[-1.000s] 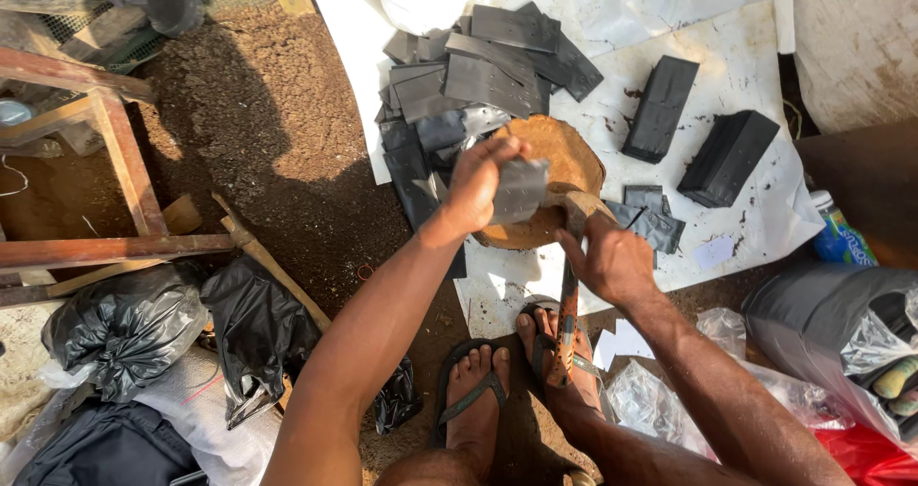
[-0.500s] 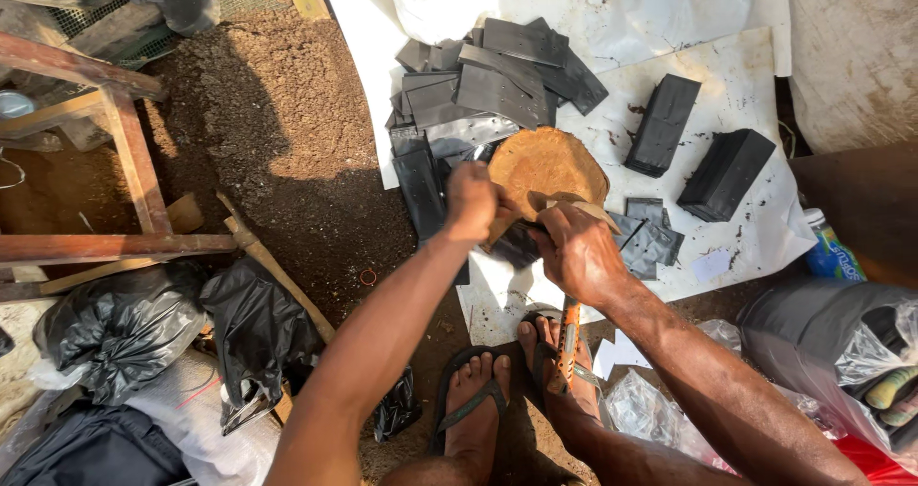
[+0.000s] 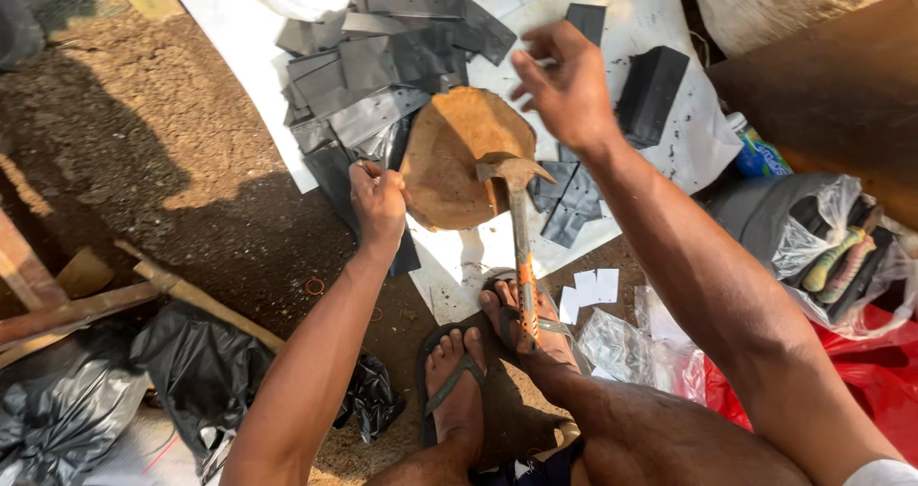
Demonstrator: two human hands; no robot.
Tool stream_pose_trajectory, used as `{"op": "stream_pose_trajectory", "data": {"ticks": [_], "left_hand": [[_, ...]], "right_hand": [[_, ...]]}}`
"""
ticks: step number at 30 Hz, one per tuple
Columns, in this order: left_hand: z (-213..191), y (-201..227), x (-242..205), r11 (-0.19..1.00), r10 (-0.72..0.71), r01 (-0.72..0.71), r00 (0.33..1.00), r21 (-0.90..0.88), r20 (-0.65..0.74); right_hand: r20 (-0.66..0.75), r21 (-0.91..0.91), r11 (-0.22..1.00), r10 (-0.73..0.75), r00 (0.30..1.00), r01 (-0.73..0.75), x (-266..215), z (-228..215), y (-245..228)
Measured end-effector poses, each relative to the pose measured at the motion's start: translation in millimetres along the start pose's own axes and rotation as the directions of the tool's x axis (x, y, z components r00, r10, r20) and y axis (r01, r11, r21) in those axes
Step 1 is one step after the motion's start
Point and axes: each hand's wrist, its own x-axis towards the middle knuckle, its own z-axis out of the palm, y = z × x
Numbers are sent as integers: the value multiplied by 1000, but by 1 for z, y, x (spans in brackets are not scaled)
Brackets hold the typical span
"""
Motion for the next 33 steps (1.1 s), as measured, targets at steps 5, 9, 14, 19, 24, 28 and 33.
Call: {"op": "stream_pose_trajectory", "data": {"ticks": [5, 9, 14, 19, 24, 28, 33], "left_hand": [[26, -9, -1, 991, -82, 71, 992, 113, 97], [49, -13, 0, 892, 115, -192, 972, 409, 204], [70, -21, -7, 794, 174, -289, 951, 534, 256], [72, -25, -11, 874, 101, -227, 950, 430, 295], [72, -28, -6, 900, 99, -219, 945, 377, 312], [69, -26, -7, 947, 74, -170, 941, 273, 329], [76, 2, -8, 984, 175, -177, 922, -26, 345]], "right_hand": [[73, -636, 770, 122, 990, -48, -40, -66, 92], [4, -797, 565, 359, 933, -214, -91, -67, 143], [-7, -826, 542, 263, 965, -153, -110, -59, 162], [-30, -795, 595, 160, 987, -121, -113, -61, 179], [-31, -748, 657, 113, 993, -98, -114, -76, 189], [78, -560, 804, 291, 954, -200, -107, -91, 148], [85, -549, 834, 128, 988, -61, -95, -90, 49]]}}
